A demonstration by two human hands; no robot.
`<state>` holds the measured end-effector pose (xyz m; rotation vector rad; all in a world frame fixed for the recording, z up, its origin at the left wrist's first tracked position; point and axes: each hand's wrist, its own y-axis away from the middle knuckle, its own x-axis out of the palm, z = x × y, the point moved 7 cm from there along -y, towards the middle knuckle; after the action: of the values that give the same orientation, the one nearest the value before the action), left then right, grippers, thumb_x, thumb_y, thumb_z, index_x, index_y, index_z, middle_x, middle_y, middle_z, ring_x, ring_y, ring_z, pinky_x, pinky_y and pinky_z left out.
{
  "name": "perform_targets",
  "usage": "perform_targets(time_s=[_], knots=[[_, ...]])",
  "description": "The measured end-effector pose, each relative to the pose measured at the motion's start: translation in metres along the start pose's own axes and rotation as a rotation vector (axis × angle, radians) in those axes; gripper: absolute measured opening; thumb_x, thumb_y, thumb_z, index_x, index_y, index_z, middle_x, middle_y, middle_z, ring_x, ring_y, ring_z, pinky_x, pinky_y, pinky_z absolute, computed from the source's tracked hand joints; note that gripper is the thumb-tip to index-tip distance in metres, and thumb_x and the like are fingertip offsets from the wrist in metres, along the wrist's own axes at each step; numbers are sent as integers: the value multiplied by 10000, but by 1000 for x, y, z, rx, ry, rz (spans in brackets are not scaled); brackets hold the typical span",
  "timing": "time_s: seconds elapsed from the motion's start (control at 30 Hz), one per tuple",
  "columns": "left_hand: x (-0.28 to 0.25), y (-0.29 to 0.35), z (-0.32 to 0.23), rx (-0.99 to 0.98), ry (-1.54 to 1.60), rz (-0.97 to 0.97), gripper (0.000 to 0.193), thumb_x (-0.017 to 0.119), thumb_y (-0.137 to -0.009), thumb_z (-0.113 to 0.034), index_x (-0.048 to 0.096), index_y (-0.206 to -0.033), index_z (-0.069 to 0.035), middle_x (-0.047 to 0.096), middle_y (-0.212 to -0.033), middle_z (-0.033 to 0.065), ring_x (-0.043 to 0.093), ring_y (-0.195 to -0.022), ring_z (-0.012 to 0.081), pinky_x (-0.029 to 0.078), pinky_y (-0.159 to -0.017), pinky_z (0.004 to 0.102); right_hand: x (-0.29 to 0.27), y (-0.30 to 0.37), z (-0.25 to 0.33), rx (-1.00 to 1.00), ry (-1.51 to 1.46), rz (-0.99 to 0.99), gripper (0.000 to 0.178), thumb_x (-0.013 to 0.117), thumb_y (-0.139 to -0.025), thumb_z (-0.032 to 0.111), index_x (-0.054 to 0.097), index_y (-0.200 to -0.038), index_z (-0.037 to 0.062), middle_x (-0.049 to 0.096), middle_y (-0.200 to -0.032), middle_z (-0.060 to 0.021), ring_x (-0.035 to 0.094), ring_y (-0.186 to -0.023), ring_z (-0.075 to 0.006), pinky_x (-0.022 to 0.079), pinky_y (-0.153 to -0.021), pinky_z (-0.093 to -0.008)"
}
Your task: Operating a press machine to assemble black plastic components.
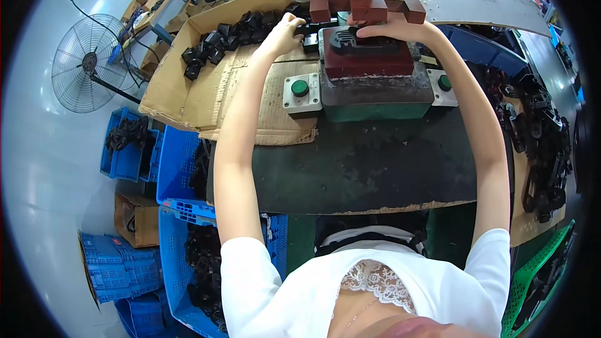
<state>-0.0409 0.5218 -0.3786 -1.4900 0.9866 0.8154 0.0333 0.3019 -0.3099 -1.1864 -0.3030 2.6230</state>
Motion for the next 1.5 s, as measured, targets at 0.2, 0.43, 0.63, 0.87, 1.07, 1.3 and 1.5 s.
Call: perform_targets(time_s=[0.2, 0.43, 0.63, 0.87, 1.07, 1.3, 1.5], knots=[[12, -1, 20, -501, -20, -191, 847, 618, -763, -575, 403, -1155, 145, 467, -1146, 340, 573, -1007, 397, 493, -842, 413, -16, 51, 31, -77, 460, -255, 308, 593, -876, 228, 571, -1115, 35, 613, -1046, -116, 589, -938, -258, 459, -833, -349], [24, 11, 46, -868, 182, 108, 804, 605, -681, -679, 647, -874, 100, 648, -924, 263, 643, -905, 340, 513, -768, 382, -50, 125, 48, -148, 536, -373, 185, 540, -871, 52, 584, -1045, 5, 591, -1090, -119, 560, -1027, -283, 431, -894, -343], [37, 20, 37, -939, 870, 105, 378, 760, -666, -408, 551, -590, -103, 417, -557, -38, 319, -455, 83, 242, -436, 243, -125, 207, -12, 216, 501, -650, 163, 551, -893, 90, 605, -1005, -15, 653, -945, -87, 606, -894, -153, 439, -845, -266], [45, 19, 51, -971, 1075, 121, 397, 736, -740, -281, 421, -538, -146, 323, -477, -70, 264, -361, 51, 169, -357, 238, -152, 288, -80, 563, 450, -789, 183, 566, -882, 114, 609, -1009, -10, 672, -875, -122, 649, -801, -179, 487, -721, -281], [35, 21, 34, -1008, 956, 131, 261, 747, -712, -206, 537, -637, -72, 396, -523, -35, 324, -395, 67, 209, -371, 234, -140, 283, -118, 689, 428, -641, 159, 602, -822, 117, 642, -944, 22, 663, -823, -150, 651, -758, -286, 506, -701, -334], [29, 25, 38, -957, 943, 80, 210, 682, -765, -58, 618, -955, 3, 623, -834, 88, 590, -705, 164, 479, -660, 276, -115, 255, -135, 505, 732, -594, 196, 579, -796, 27, 613, -989, 18, 579, -990, -155, 585, -887, -344, 477, -789, -395], [23, 33, 27, -891, 1095, -275, 425, 765, -631, 36, 550, -997, 57, 611, -840, 116, 624, -781, 212, 513, -754, 262, -111, 257, -141, 586, 738, -546, 220, 646, -722, 8, 591, -935, -8, 558, -939, -169, 565, -907, -354, 460, -792, -414]])
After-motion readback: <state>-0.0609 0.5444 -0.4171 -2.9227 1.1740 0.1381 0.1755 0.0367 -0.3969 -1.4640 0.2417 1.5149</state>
